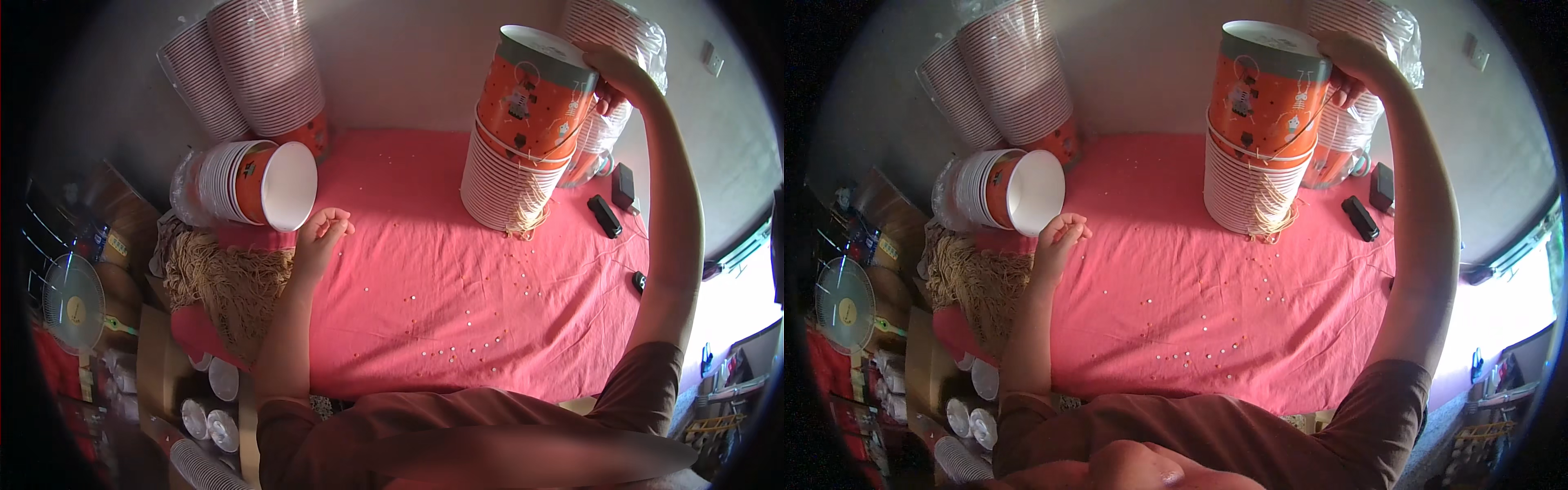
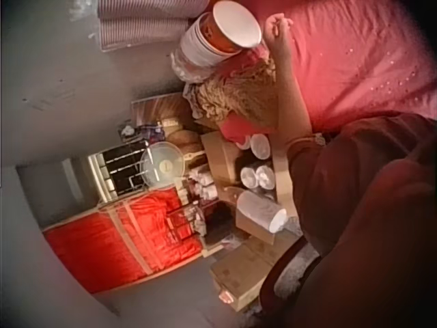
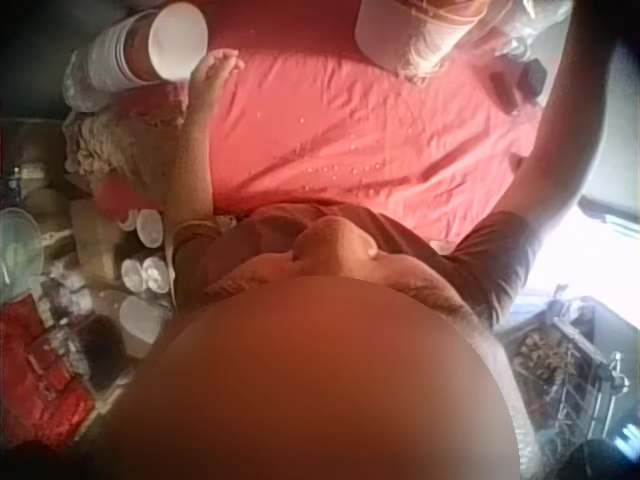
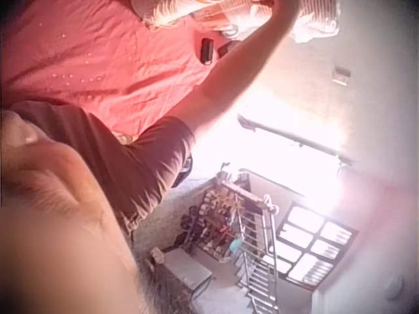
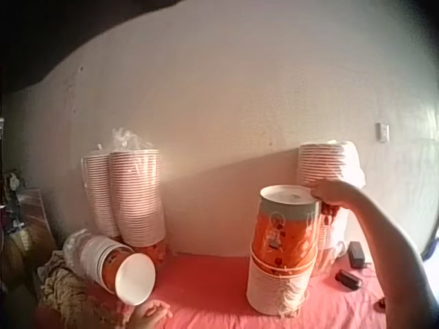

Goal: Thread and tie cord handles through pre-punched holes on paper popcorn tubs.

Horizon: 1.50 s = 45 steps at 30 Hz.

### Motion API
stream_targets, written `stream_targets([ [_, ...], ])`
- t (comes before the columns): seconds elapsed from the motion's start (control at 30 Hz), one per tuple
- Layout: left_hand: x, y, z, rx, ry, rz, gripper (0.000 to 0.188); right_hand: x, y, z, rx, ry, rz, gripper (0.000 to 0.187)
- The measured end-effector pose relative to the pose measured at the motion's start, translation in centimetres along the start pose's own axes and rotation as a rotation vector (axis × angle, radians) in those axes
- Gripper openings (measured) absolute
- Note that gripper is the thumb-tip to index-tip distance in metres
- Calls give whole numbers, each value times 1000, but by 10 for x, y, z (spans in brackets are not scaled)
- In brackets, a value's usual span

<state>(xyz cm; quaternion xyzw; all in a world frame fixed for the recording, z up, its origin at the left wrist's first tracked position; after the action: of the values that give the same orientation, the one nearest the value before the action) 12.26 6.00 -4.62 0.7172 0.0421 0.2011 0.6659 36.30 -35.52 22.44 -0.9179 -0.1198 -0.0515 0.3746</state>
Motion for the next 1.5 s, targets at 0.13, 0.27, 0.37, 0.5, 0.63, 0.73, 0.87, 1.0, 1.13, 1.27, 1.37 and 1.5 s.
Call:
stream_targets([
  [0.13, 0, 1, 3, 26, -16, 21, 13, 7, 7, 3, -67, -55, 93, 38],
  [0.27, 1, -2, 3, 37, -23, 23, 13, 19, 15, 0, -98, -55, 101, 34],
  [0.37, 2, -3, 5, 42, -40, 48, 13, 14, 4, -3, -69, -61, 47, 32],
  [0.5, 1, -2, 6, 74, -40, 29, 13, 14, 2, 1, -92, -53, 22, 29],
  [0.63, 0, 2, 9, 93, -45, 30, 13, 17, 12, 2, -167, -32, 50, 30],
  [0.73, -2, 0, 7, 107, -39, 14, 13, 6, 7, 10, -164, -32, 46, 33],
  [0.87, -2, 0, 7, 115, -43, 14, 13, 2, 9, 6, -142, 43, 16, 38],
  [1.0, -1, 5, 4, 105, -40, 53, 14, 5, 16, 10, -149, -60, 18, 37],
  [1.13, 3, 29, -13, 137, 77, 142, 11, 1, 17, 7, -109, 5, 14, 42],
  [1.27, -8, 63, -59, 397, 360, 354, 13, 13, 39, 9, 87, 65, -13, 67],
  [1.37, -18, 82, -96, 526, 577, 474, 16, 13, 45, 0, 41, 163, -81, 65],
  [1.5, -11, 79, -119, 668, 668, 429, 20, -11, 4, -42, -244, 645, -699, 44],
])
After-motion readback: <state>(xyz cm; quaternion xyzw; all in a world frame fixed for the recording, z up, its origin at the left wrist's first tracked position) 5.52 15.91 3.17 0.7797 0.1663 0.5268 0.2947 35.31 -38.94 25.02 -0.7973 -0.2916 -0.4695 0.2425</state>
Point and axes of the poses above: each hand's wrist, its own x-axis towards the middle knuckle, its own z-axis out of the palm, y = z × x, the point moved 10 cm from there along x, towards the middle knuckle, and after that the axes turned 5 degrees about y, right-handed, at the moved point
